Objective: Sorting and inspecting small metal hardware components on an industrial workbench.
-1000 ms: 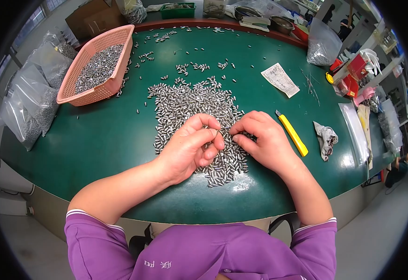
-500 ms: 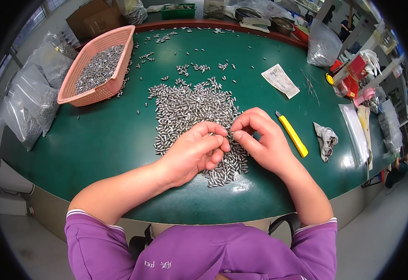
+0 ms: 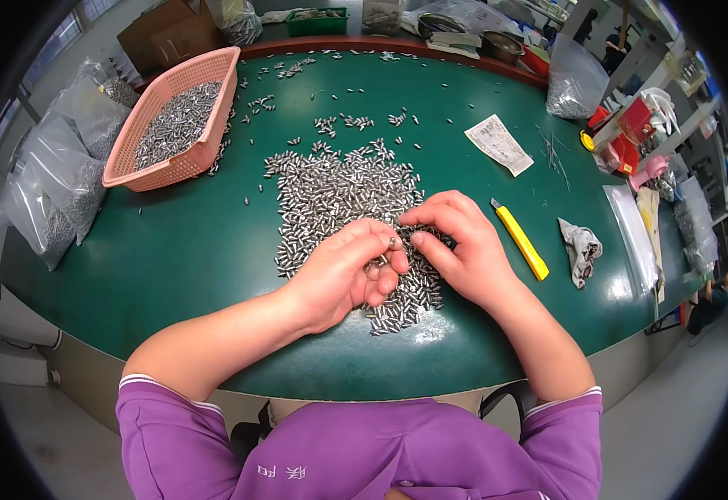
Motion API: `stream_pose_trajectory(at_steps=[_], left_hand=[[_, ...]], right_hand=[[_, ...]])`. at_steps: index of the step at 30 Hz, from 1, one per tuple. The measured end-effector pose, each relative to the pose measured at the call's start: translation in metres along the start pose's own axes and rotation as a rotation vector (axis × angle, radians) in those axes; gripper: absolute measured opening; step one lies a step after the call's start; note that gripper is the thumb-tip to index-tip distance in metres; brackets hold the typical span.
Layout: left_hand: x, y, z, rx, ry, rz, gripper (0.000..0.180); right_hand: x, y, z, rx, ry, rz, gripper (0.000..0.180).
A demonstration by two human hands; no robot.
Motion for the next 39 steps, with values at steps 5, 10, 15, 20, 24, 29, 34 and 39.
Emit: stream_pose_trajectory(at_steps=[5, 10, 15, 20, 24, 29, 34, 39], left_hand=[[-0.001, 0.003, 0.0, -0.068, -0.076, -0.023, 0.017], [0.0, 0.007, 0.0, -0.064, -0.093, -0.012, 0.016], [0.0, 0.007, 0.0, -0.048, -0.097, 0.002, 0.015], [0.0, 0.006, 0.0, -0.068, -0.09, 0.031, 0.014], [0.0, 0.006, 0.0, -0.065, -0.087, 0.026, 0.013], [0.0, 0.006, 0.0, -0.035, -0.067, 0.022, 0.013], [0.0, -0.001, -0.002, 0.023, 0.02, -0.002, 0.014], [0.0, -0.001, -0.003, 0.037, 0.034, -0.041, 0.017]], right_hand=[[0.002, -0.005, 0.001, -0.216, -0.014, -0.043, 0.018], [0.005, -0.006, 0.003, -0.216, 0.004, -0.045, 0.015], [0.004, -0.004, 0.007, -0.176, -0.031, -0.025, 0.016], [0.004, -0.001, 0.004, -0.253, -0.006, -0.047, 0.016], [0.005, -0.001, 0.003, -0.267, 0.016, -0.056, 0.014], [0.007, 0.001, -0.005, -0.365, 0.077, 0.014, 0.012], [0.004, 0.008, -0.015, -0.357, 0.168, 0.06, 0.013], [0.003, 0.008, -0.015, -0.304, 0.252, 0.026, 0.014]])
Point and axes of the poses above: each hand's wrist, its own x-axis towards the middle knuckle, its own y-axis out of the back of the hand, z = x × y, the point moved 2 cm from there along x, towards the middle knuckle, and after that the axes turned 15 degrees about -z, right-handed, at the moved point
